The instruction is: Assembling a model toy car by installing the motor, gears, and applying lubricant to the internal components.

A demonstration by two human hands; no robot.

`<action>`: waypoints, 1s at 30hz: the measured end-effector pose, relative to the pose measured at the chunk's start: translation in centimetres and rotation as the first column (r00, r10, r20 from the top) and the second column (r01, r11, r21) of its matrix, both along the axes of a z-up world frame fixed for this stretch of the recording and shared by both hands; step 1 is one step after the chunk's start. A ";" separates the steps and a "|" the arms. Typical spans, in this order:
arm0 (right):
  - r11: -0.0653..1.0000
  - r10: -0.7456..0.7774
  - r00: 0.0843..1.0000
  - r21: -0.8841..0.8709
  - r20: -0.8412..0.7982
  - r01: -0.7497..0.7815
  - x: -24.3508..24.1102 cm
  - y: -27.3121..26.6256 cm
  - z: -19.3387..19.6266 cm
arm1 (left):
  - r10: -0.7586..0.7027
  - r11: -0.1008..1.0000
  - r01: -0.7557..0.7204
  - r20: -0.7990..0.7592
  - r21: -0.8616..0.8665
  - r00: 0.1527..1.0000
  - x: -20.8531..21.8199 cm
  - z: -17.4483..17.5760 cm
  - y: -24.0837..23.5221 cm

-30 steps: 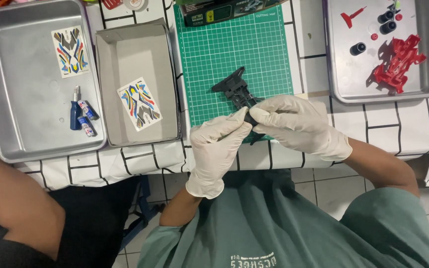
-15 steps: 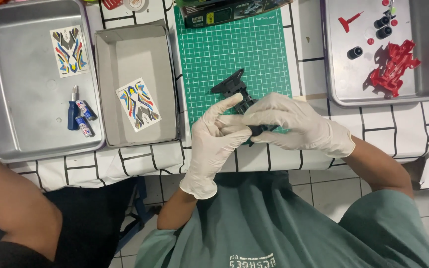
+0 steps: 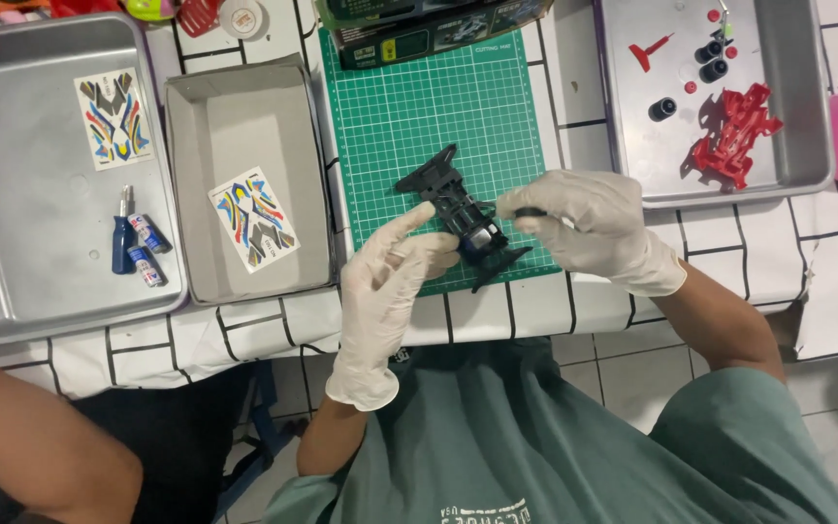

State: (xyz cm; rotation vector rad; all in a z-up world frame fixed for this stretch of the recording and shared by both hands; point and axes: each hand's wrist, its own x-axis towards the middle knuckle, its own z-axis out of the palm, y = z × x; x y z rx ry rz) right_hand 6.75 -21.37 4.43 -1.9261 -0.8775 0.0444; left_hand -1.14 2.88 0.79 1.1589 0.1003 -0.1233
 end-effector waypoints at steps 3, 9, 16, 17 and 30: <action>0.961 -0.275 0.961 0.020 -0.042 0.276 0.8 -0.4 0.0 | 0.026 0.999 -0.025 0.048 -0.027 0.999 -0.4 0.1 0.9; 0.832 -0.439 0.880 -0.288 0.180 0.474 5.6 -9.8 -2.5 | 0.034 0.991 -0.039 0.045 0.125 0.998 -1.0 0.6 2.1; 0.781 -0.615 0.744 -0.335 -0.262 0.528 6.5 -11.2 3.3 | -0.036 0.997 0.033 0.043 0.074 0.998 -0.7 -0.3 1.9; 0.684 -0.687 0.722 -0.406 -0.079 0.606 7.8 -13.5 1.6 | -0.035 0.997 0.031 0.049 0.074 0.998 -0.6 -0.4 1.9; 0.529 -0.704 0.702 -0.578 0.109 0.621 18.3 -22.0 -7.4 | -0.041 0.995 0.038 0.033 0.087 0.999 -1.4 -0.3 2.4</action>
